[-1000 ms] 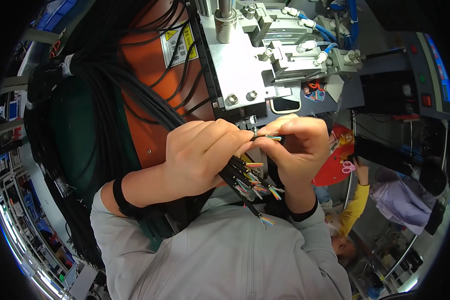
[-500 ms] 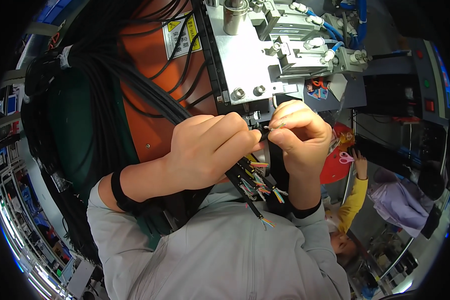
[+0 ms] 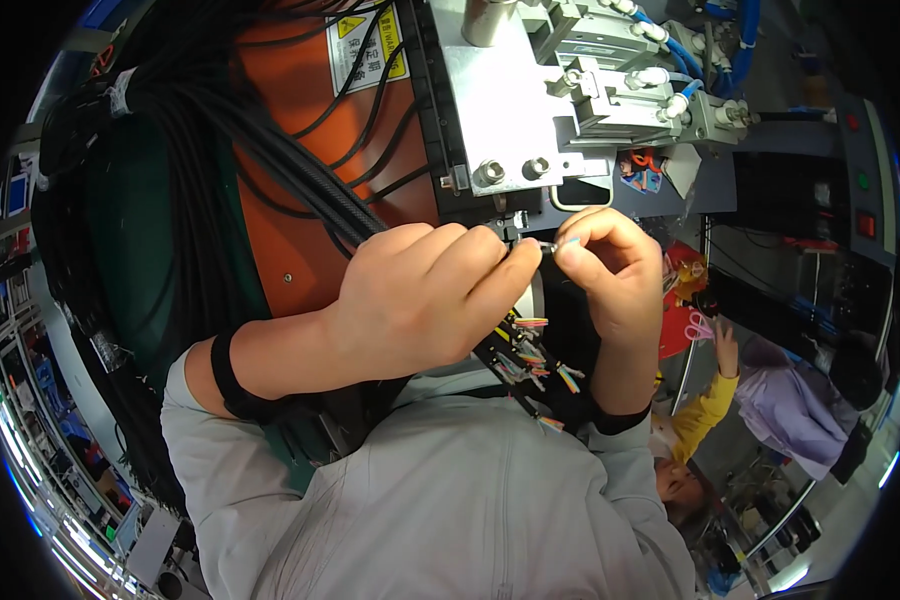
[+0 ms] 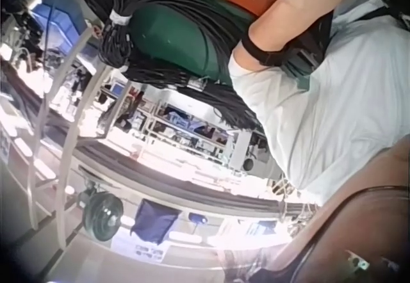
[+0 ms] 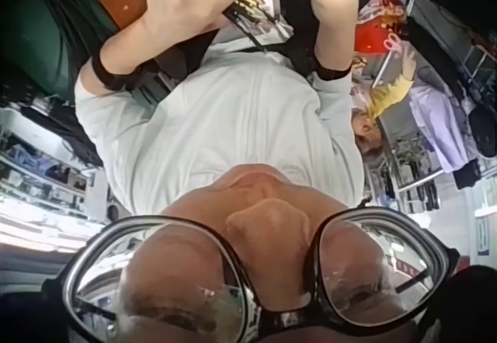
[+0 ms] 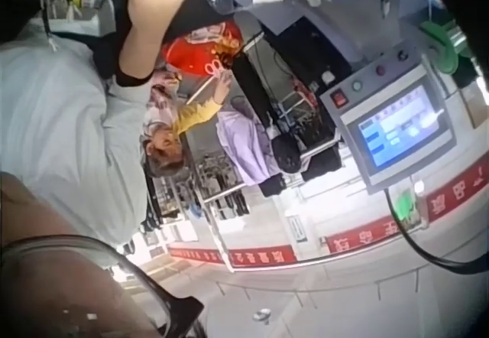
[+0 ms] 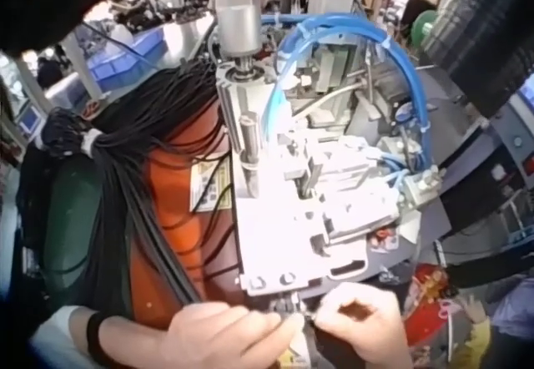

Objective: The person picks up a bundle of cables, inserts the wire ends into a machine one by one, and then gathers the processed cables to set them aside before repeating the process with a new bundle.

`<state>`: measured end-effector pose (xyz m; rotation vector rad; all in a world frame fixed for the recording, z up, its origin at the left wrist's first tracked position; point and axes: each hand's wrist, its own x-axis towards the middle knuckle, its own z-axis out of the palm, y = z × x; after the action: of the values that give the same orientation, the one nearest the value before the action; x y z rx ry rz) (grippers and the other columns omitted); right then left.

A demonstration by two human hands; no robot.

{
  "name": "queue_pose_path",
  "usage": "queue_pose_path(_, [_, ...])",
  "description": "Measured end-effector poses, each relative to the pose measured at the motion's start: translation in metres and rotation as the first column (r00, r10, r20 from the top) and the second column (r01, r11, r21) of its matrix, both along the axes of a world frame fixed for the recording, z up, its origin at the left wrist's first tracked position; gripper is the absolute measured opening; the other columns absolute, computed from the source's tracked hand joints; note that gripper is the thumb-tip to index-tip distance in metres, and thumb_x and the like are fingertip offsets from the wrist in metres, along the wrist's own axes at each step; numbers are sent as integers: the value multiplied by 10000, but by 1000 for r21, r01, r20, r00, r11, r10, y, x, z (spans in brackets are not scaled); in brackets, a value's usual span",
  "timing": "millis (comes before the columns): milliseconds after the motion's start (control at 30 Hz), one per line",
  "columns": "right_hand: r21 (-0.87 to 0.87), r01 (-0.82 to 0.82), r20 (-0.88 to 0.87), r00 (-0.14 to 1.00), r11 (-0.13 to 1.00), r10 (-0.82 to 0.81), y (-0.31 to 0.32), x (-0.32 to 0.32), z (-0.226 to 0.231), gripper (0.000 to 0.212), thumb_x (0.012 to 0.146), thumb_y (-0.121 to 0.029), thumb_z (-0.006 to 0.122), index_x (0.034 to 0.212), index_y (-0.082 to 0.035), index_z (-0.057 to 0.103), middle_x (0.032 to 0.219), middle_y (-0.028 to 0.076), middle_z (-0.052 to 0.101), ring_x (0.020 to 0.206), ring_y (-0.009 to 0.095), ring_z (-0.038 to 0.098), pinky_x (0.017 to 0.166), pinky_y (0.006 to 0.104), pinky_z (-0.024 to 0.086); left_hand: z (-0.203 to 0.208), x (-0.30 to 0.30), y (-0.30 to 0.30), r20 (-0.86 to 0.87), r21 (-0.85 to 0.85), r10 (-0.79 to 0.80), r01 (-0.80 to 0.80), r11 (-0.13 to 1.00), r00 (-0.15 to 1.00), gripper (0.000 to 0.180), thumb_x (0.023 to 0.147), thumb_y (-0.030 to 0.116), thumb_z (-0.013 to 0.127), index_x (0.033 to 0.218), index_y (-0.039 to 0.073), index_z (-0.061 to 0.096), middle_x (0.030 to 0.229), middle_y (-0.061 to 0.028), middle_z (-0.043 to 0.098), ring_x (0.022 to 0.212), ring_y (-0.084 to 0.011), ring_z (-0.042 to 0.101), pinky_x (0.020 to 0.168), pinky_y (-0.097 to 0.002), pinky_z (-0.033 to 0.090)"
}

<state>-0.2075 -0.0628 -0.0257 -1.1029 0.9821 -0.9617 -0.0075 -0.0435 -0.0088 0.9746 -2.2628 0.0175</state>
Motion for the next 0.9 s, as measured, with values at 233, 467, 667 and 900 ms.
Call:
queue_pose_path(233, [-480, -44, -462, 862, 876, -210, -5, 16, -10, 62, 774, 1, 652, 751, 1, 595, 729, 76, 601, 657, 158, 547, 603, 280, 438, -2, -4, 2, 180, 100, 34, -53, 994, 983, 369, 666, 93, 617, 1031, 55, 658, 690, 3, 451, 533, -93, 450, 447, -232, 319])
queue_pose_path(467, [-520, -182, -641, 729, 835, -240, -3, 22, -7, 54, 762, 31, 625, 729, 19, 584, 705, 104, 568, 642, 177, 537, 618, 267, 435, -4, -8, 7, 315, 107, 119, -160, 981, 942, 368, 679, 98, 602, 1041, 64, 661, 694, 13, 419, 516, -89, 404, 454, -232, 303])
queue_pose_path(667, [-496, 40, -407, 872, 867, -273, -5, 23, -31, 77, 745, 14, 630, 720, -2, 559, 679, 68, 549, 621, 160, 503, 588, 279, 412, -2, -8, 3, 317, 66, 118, -146, 987, 941, 331, 687, 107, 602, 1009, 65, 665, 695, 11, 429, 521, -87, 422, 459, -232, 307])
queue_pose_path(900, [-74, 169, -138, 974, 983, -177, -4, 22, -37, 69, 747, 17, 637, 732, -1, 572, 677, 69, 549, 645, 159, 521, 602, 280, 415, -5, -6, -4, 238, 24, 104, -113, 993, 966, 299, 691, 118, 611, 981, 68, 663, 685, 3, 429, 515, -91, 430, 456, -238, 309])
